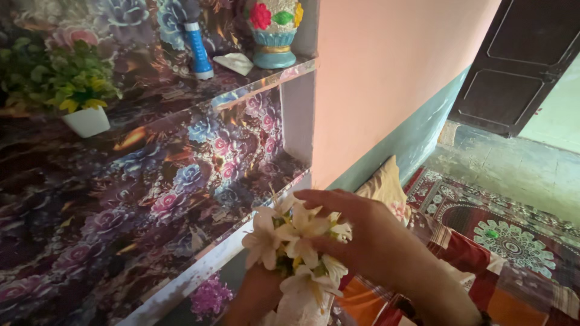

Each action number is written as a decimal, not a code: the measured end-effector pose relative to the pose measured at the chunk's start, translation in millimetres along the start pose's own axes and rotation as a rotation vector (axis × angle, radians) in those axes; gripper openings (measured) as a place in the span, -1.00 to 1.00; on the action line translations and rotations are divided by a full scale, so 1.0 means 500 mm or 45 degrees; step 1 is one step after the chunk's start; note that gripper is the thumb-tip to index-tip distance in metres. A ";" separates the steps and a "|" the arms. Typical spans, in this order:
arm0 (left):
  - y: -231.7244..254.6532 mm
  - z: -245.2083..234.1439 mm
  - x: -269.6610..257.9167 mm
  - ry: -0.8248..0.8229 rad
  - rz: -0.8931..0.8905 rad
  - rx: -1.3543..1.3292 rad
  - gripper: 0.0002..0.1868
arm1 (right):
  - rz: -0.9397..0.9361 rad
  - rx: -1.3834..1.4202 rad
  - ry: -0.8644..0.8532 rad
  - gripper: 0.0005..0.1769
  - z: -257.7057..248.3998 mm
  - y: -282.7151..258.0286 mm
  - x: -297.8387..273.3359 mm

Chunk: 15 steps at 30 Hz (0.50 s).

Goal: The person places artificial flowers onto a shelf, moves several vases and small decorative plants, and smooths a decorative floral covering on the shelf wall by hand.

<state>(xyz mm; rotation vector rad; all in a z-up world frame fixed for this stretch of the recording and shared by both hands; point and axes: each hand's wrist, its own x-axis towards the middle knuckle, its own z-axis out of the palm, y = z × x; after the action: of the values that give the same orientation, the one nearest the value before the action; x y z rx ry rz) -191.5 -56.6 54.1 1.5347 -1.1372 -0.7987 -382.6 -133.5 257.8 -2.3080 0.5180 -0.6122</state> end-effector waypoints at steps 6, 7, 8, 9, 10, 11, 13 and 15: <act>-0.011 -0.003 -0.005 0.078 0.233 -0.028 -0.58 | -0.115 -0.144 0.003 -0.42 0.022 -0.032 0.003; -0.013 -0.005 -0.004 0.089 0.257 -0.035 -0.58 | -0.195 -0.096 0.054 -0.38 0.021 -0.039 -0.002; -0.016 -0.006 -0.005 0.102 0.273 -0.043 -0.59 | -0.275 -0.048 0.103 -0.34 0.021 -0.046 -0.004; -0.020 -0.009 -0.005 0.107 0.264 -0.041 -0.59 | -0.410 -0.165 0.128 -0.40 0.024 -0.052 0.001; -0.024 -0.011 -0.007 0.115 0.260 -0.037 -0.59 | -0.545 -0.283 0.151 -0.45 0.031 -0.057 0.007; -0.026 -0.011 -0.009 0.122 0.259 -0.038 -0.59 | -0.678 -0.402 0.172 -0.50 0.037 -0.061 0.014; -0.030 -0.011 -0.012 0.120 0.263 -0.038 -0.59 | -0.693 -0.453 0.174 -0.54 0.055 -0.066 0.033; -0.028 -0.009 -0.012 0.121 0.278 -0.039 -0.59 | -0.737 -0.527 0.149 -0.54 0.067 -0.062 0.050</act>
<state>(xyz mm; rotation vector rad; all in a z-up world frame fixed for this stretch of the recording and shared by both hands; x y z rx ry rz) -185.6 -48.7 41.5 1.3804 -1.1928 -0.5872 -338.0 -107.9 264.8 -2.8502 0.0065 -0.9904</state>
